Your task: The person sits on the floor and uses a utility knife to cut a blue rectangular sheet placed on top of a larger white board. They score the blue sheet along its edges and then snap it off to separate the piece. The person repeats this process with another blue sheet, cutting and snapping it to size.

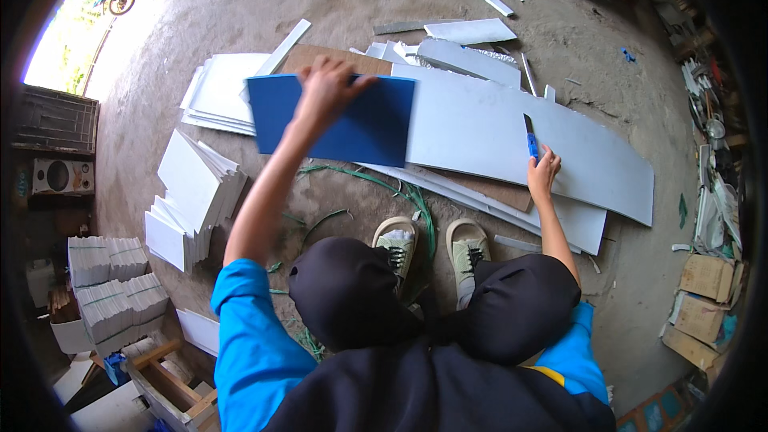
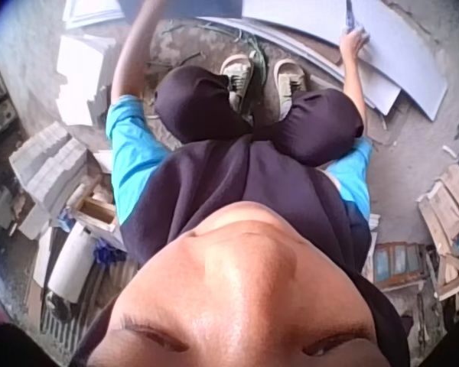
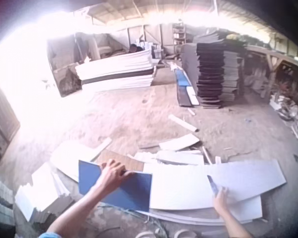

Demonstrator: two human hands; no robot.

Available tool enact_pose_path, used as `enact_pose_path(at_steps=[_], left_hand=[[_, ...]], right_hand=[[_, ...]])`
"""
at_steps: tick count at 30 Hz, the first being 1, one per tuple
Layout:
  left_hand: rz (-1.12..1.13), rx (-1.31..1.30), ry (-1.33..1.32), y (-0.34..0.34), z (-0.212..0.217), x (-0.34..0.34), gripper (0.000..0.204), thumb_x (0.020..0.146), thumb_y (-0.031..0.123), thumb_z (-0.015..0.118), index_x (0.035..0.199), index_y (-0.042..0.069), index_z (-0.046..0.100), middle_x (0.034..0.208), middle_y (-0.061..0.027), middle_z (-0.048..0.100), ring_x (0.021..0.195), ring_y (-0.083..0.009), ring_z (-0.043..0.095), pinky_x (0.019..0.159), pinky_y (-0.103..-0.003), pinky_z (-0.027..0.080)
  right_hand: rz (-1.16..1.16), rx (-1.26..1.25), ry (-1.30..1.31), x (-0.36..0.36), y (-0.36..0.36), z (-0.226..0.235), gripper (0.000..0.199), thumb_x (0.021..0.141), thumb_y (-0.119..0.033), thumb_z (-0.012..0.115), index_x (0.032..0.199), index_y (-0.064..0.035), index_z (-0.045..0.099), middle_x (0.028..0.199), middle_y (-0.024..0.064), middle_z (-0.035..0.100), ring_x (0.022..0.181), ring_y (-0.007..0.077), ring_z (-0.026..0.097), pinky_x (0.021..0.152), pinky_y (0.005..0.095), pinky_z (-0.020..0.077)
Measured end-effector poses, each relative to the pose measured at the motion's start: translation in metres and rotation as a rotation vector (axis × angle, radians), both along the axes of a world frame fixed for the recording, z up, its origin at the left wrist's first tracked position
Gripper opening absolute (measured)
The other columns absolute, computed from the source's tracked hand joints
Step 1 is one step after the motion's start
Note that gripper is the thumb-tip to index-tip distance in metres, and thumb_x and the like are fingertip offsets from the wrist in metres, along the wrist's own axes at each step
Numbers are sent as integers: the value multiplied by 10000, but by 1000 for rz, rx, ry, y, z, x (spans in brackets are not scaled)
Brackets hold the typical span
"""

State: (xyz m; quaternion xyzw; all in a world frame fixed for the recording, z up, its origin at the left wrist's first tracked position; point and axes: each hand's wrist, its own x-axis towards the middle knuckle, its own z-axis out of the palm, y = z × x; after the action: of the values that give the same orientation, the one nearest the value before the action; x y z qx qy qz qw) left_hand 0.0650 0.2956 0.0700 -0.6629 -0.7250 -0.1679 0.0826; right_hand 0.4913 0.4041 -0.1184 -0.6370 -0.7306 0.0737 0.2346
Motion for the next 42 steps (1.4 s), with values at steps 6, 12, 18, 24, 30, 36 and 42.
enact_pose_path(at_steps=[6,12,18,24,30,36,42], left_hand=[[-168,-237,-200,81,-74,107,517,839,508,452,728,28,609,790,-121,594,936,-276,471,820,-536,272],[-161,-216,-281,110,-129,139,491,821,520,465,882,46,578,943,-106,541,1012,-272,423,865,-553,231],[173,143,-307,61,-134,64,376,822,291,554,1135,93,483,1106,-127,450,1065,-296,400,892,-466,289],[166,-48,-783,-22,-156,-6,252,854,132,539,1094,86,599,961,-112,604,805,-190,616,686,-284,485],[191,-96,-996,-29,-158,2,272,800,107,606,1072,83,613,941,-84,612,808,-150,614,695,-260,484],[125,-172,-1150,-34,-153,21,336,771,3,585,1097,85,600,960,-85,605,838,-153,615,731,-268,501],[119,-130,-1229,-42,-157,26,332,779,24,591,1100,107,600,956,-84,604,825,-155,613,734,-273,500]], right_hand=[[102,155,170,-3,-2,19,397,770,-35,555,1146,-37,427,1059,168,419,979,311,411,869,415,349],[181,-144,383,-39,-16,38,357,810,-32,523,1153,-33,427,996,125,438,816,194,486,759,320,432],[232,-305,581,-55,-24,33,382,810,4,522,1173,-27,409,1049,122,521,819,177,565,722,282,478],[202,-383,635,-71,-27,33,422,793,8,554,1183,-35,396,1001,116,549,809,148,564,714,270,481],[198,-375,694,-82,-15,25,463,774,1,590,1192,-43,395,1013,127,543,843,179,552,753,284,476],[133,-351,664,-68,6,27,510,753,22,605,1205,-48,378,1073,137,530,854,168,530,780,277,467],[136,-351,595,-70,5,32,515,743,45,594,1203,-48,382,1091,137,524,875,174,528,799,286,465]])
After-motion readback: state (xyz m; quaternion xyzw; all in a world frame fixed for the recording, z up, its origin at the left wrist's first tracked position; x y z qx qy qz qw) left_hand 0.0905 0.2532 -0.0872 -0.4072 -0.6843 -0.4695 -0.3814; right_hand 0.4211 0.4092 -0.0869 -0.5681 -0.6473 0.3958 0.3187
